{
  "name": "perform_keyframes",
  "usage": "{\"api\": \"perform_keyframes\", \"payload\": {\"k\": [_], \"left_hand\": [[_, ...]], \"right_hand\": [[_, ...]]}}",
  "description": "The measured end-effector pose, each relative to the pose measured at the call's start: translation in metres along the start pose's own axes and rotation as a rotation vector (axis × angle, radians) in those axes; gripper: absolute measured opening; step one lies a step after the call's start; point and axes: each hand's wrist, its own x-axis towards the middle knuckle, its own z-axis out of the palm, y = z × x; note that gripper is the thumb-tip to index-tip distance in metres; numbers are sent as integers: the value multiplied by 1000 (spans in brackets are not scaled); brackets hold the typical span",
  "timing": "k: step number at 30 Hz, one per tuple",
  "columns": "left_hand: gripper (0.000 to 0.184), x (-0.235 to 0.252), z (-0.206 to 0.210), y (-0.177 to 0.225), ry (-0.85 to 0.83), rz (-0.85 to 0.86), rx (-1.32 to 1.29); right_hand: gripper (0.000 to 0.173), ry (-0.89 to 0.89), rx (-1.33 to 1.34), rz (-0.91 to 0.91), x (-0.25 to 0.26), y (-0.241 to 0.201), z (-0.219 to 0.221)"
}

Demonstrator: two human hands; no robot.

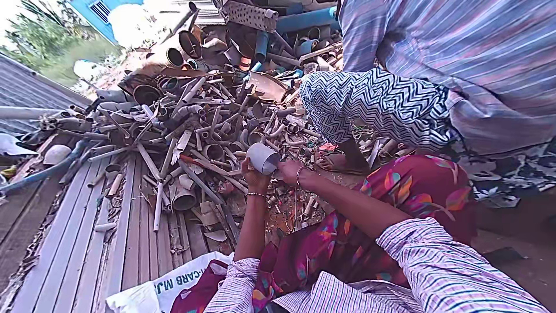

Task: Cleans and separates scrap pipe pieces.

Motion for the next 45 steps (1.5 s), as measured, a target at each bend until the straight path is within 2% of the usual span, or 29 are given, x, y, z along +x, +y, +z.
{"api": "perform_keyframes", "payload": {"k": [2, 4, 6, 7, 9, 11, 13, 15, 16, 19, 21, 23, 24, 26, 29, 31, 34, 45], "left_hand": [[33, -1, 2, 1, 12, 1, -1], [30, 0, -1, -2, 6, 2, -38], [29, 1, -4, -4, -7, 5, -72], [30, 0, -6, -2, -19, 7, -66], [36, -1, -8, 3, -46, 5, -24], [36, -2, -6, 4, -28, 2, 23], [34, -1, -8, 0, -24, -1, -35], [33, 1, -13, -2, -39, 8, -78], [34, 2, -15, -1, -42, 8, -79], [30, 3, -18, 4, 14, 8, -92], [25, 4, -18, 4, 47, 13, -99], [29, 7, -22, 4, 61, 11, -126], [31, 8, -24, 5, 64, 14, -124], [35, 10, -27, 8, 65, 21, -102], [38, 15, -31, 10, 70, 48, -116], [34, 17, -33, 9, 83, 48, -118], [22, 20, -33, 7, 139, 22, -149], [20, 41, -42, -3, 177, -88, -269]], "right_hand": [[61, 81, -95, 67, 2, -2, 2], [58, -1, -55, 51, 0, -7, 2], [58, -90, 75, -47, -2, -4, 1], [56, -79, 109, -71, 0, -1, 3], [59, -2, 14, 3, 0, -3, 1], [54, 47, -77, 66, -3, -8, 2], [56, -36, 10, 31, -1, -11, 4], [46, -116, 234, -60, 4, -4, 9], [49, -127, 290, -64, 6, -1, 11], [57, -45, -36, 100, 4, -14, 3], [58, -53, -75, 122, 7, -17, 5], [53, -117, 156, 0, 12, -9, 10], [51, -152, 376, -61, 15, -3, 15], [48, -225, 697, -60, 17, 1, 17], [51, -207, 868, -101, 21, 6, 18], [52, -239, 935, -151, 22, 6, 17], [54, -259, 964, -132, 25, 5, 17], [45, -269, 916, -68, 52, 18, 20]]}}
